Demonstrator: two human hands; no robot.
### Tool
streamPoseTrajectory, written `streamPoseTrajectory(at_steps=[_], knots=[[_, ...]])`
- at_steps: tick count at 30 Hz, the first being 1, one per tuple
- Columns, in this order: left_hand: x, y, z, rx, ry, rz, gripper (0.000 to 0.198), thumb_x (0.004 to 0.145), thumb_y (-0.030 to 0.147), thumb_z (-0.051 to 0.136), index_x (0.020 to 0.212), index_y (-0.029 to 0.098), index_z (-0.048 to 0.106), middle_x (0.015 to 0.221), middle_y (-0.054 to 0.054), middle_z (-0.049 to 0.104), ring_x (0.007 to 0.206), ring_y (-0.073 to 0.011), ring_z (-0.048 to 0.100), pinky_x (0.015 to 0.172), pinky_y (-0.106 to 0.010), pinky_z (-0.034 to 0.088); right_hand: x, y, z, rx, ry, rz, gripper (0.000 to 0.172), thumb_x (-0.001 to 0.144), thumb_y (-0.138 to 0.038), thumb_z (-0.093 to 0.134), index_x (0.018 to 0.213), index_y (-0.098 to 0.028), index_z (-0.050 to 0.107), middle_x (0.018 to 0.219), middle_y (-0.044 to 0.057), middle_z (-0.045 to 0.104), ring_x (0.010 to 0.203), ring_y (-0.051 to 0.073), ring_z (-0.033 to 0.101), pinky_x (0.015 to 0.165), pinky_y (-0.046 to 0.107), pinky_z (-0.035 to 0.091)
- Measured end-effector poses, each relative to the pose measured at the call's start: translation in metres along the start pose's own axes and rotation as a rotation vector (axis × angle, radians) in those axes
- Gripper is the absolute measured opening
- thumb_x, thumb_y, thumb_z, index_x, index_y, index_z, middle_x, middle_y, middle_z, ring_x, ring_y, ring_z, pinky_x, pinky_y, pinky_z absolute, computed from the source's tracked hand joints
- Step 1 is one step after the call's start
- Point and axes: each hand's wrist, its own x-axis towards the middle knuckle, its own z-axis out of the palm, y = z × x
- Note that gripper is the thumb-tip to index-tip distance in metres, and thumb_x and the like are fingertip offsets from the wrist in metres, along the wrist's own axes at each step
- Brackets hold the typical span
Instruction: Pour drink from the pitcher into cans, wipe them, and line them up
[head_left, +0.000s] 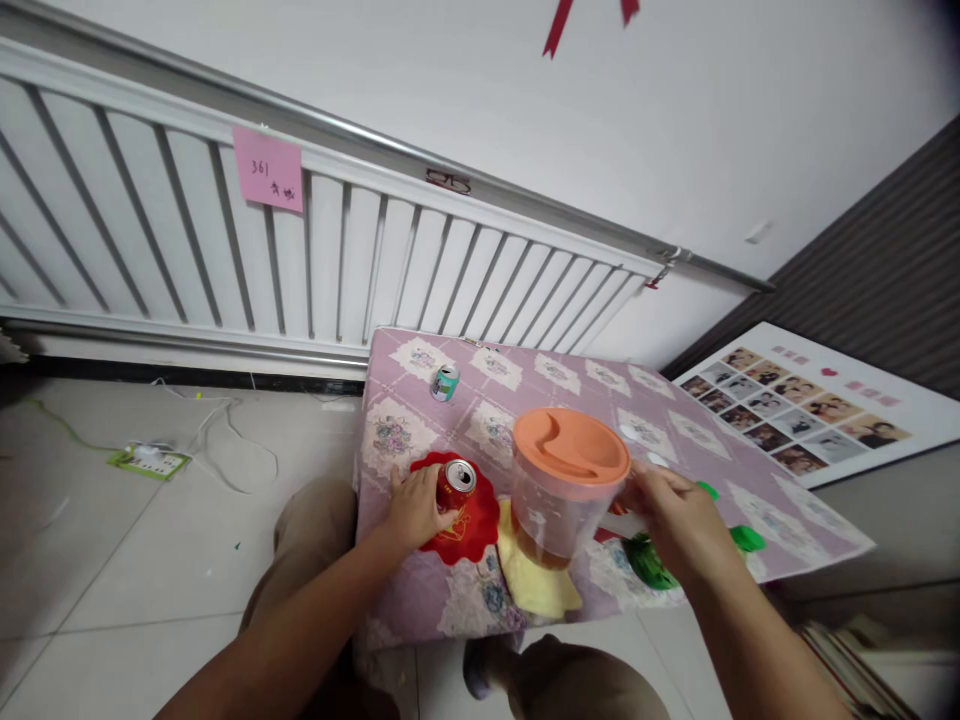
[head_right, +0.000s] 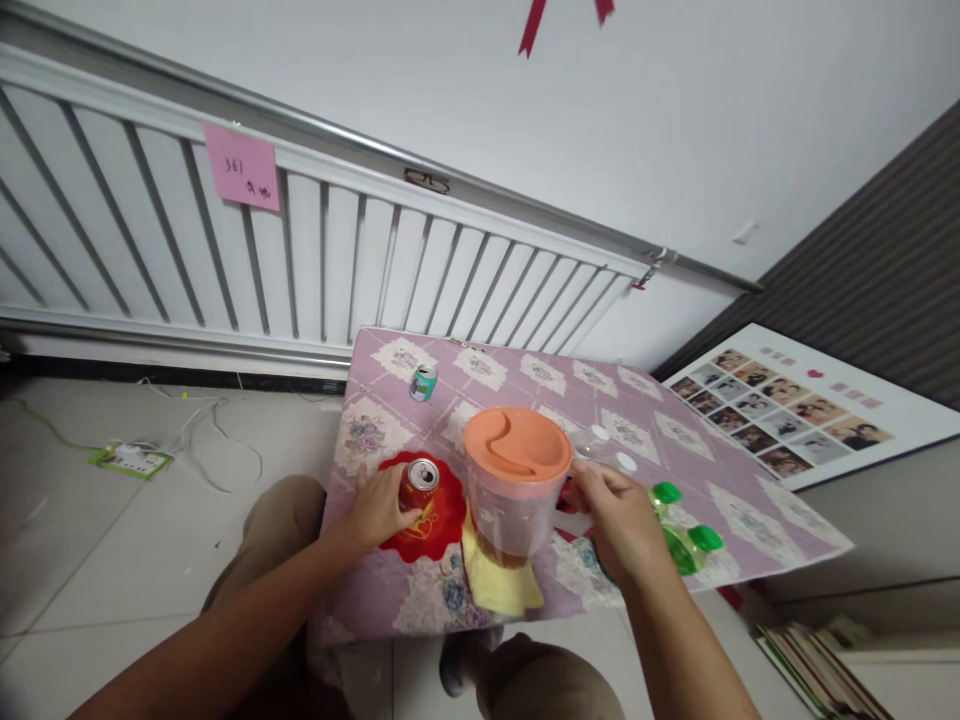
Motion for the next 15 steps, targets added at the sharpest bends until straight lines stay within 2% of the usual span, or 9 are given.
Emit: streamPoseTrajectory(at_steps=[3,5,15], knots=[[0.000,-0.001,0.001,0.003,0.000,0.002,0.070,0.074,0.033,0.080,0.136,0.017,0.050,0.134,-0.018,0.065,0.129,-0.0372,0.058,0.122,-0.070,0.012,-0.002,-0.007,0.000,0.027,-0.012,0.079,0.050,0.060,-0.066,0.080,0.057,-0.020,0.062,0.049,0.000,0.054,0.043,0.013,0.047,0.041,0.027,0.042],[0.000,-0.001,0.000,0.009,0.004,-0.001,0.069,0.074,0.033,0.080,0.135,0.018,0.051,0.135,-0.018,0.064,0.129,-0.0377,0.058,0.121,-0.070,0.012,-0.003,-0.011,0.000,-0.027,-0.014,0.067,0.047,0.057,-0.064,0.081,0.061,-0.019,0.068,0.052,0.002,0.059,0.046,0.015,0.051,0.043,0.028,0.044],[0.000,0.000,-0.001,-0.009,0.011,0.002,0.070,0.074,0.038,0.081,0.135,0.020,0.051,0.133,-0.017,0.065,0.130,-0.0382,0.057,0.122,-0.069,0.013,0.000,-0.018,0.006,-0.314,-0.095,-0.040,0.036,0.063,-0.057,0.072,0.061,-0.021,0.072,0.059,0.004,0.069,0.054,0.019,0.059,0.050,0.028,0.047]])
